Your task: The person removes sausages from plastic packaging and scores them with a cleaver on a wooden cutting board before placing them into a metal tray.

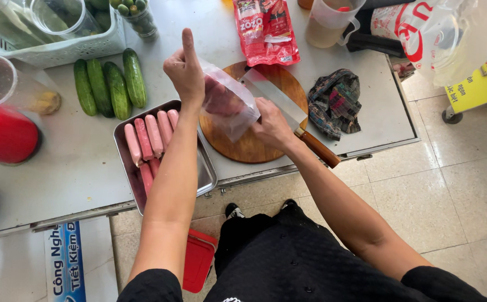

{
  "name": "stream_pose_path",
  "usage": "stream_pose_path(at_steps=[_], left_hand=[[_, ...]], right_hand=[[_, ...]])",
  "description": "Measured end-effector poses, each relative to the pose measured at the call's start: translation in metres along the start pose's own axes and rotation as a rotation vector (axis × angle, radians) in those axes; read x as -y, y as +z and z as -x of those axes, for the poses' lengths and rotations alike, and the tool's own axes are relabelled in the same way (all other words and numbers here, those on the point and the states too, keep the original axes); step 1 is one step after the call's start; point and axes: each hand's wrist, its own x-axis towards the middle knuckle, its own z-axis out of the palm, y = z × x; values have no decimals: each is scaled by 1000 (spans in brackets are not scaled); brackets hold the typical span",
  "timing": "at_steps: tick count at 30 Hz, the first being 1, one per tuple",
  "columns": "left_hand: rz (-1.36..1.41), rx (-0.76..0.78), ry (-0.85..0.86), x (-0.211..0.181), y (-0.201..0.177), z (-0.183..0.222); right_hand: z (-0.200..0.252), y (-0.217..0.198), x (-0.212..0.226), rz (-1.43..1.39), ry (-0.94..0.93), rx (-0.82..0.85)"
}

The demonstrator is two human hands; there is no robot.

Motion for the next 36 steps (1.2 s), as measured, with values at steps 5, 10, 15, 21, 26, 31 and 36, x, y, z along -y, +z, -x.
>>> stream_pose_path(at_steps=[5, 10, 15, 21, 26, 31, 36], left_hand=[[-147, 292, 103, 4, -1, -8], [-155, 250, -48, 27, -5, 2], [-37, 208, -61, 32, -7, 15], [99, -40, -59, 28, -11, 1], [173, 244, 57, 4, -7, -3], [14, 233, 220, -36, -3, -19], [-106, 265, 286, -47, 1, -21]], right_hand=[[4, 2, 3, -31, -16, 63], [4, 16, 11, 136, -48, 85], [-1, 18, 14, 336, -183, 24], [15, 9, 10, 194, 139, 48], [14, 14, -3, 398, 80, -61], [5, 5, 2, 417, 170, 2], [0, 3, 19, 268, 26, -295]])
